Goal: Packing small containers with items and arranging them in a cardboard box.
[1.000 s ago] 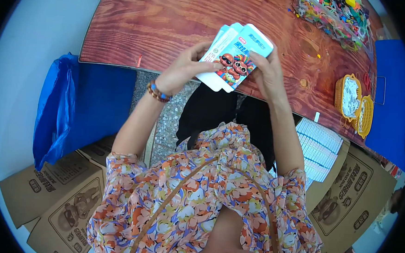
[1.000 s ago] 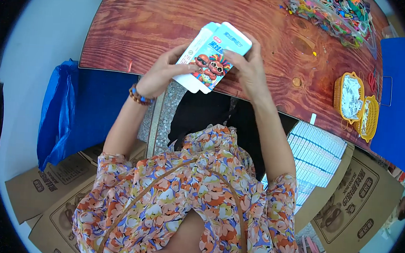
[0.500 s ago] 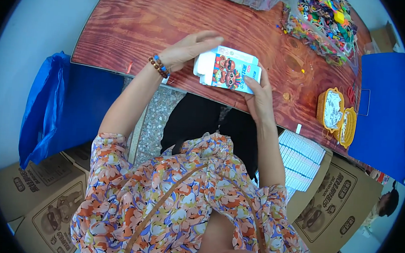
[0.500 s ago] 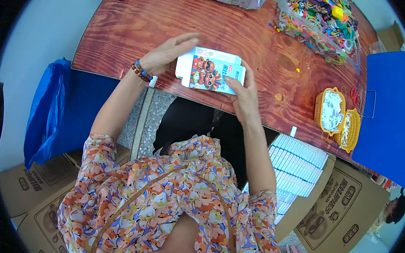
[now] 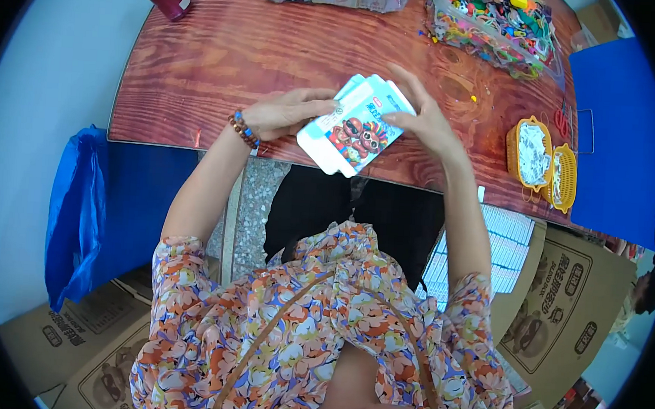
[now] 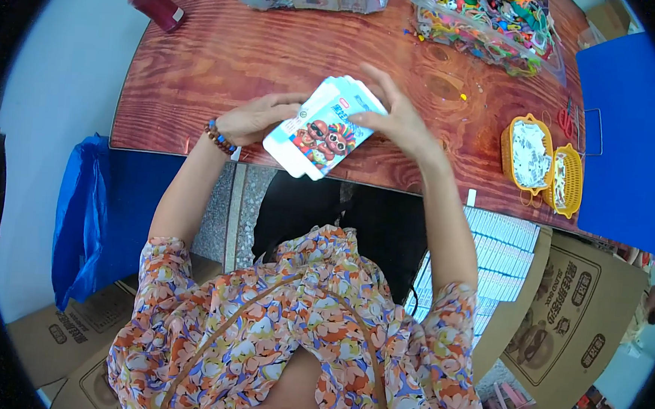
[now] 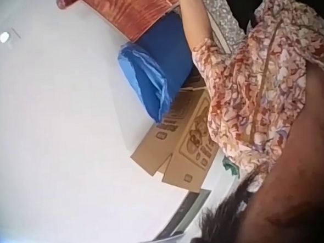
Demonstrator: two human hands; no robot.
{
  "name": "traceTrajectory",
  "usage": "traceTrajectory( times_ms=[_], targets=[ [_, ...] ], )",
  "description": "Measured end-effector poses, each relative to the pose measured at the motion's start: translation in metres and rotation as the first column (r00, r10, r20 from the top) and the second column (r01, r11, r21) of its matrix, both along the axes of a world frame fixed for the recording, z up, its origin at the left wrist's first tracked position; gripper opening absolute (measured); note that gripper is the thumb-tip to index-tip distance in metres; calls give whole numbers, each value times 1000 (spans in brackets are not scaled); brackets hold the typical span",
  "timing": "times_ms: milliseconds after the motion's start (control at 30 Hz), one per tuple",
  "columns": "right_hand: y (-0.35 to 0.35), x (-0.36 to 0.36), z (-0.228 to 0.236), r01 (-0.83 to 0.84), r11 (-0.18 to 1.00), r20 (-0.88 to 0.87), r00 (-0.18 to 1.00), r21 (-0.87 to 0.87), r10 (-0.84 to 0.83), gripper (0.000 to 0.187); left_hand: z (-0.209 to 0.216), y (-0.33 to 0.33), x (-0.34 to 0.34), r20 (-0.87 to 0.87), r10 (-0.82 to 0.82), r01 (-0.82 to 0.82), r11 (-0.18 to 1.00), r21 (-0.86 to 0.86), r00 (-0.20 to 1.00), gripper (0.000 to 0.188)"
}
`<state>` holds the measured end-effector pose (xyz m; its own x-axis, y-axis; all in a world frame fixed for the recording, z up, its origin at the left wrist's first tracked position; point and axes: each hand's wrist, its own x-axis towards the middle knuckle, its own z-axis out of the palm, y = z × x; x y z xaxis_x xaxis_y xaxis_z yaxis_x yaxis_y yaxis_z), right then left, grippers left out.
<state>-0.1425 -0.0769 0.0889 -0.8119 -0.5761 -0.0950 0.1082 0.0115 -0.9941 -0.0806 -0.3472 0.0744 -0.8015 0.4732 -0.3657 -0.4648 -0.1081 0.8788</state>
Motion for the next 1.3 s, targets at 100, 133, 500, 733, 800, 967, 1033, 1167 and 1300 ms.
traceTrajectory(
  times_ms=[100, 133, 500, 733, 800, 967, 1033, 1167, 1300],
  targets=[
    [-3, -24, 9, -144, 984, -52, 987, 105, 150, 85, -2, 17, -6, 36, -17, 12, 992, 126, 999, 70],
    [-6, -28, 8, -139, 985, -54, 988, 99, 145, 85, -8, 18, -6, 36, -21, 17, 993, 121, 999, 70],
    [-24, 9, -15, 239, 971, 106, 966, -1, -237, 59, -9, 35, 8, -3, 357, -349, 915, 201, 934, 65],
    [-28, 11, -19, 101, 993, 223, 971, -66, -84, 36, -12, 51, 5, -135, 496, -477, 866, 151, 858, 69],
    [-29, 9, -21, 109, 991, 227, 970, -75, -89, 34, -12, 51, 5, -152, 521, -506, 853, 127, 840, 65],
    [-34, 5, -17, 111, 994, 179, 978, -18, -106, 33, -11, 51, 6, -130, 594, -578, 804, 143, 794, 64],
    [-34, 1, -19, 116, 990, 179, 979, -81, -100, 34, -9, 52, 3, -135, 612, -599, 791, 126, 779, 65],
    [-28, -11, -15, 36, 988, 306, 952, -147, 11, 38, -7, 51, -3, -241, 560, -558, 826, 83, 793, 69],
    [-23, -10, -16, -17, 1000, 100, 995, 7, 17, 49, -3, 46, -3, -532, 392, -453, 891, 17, 751, 73]
  ],
)
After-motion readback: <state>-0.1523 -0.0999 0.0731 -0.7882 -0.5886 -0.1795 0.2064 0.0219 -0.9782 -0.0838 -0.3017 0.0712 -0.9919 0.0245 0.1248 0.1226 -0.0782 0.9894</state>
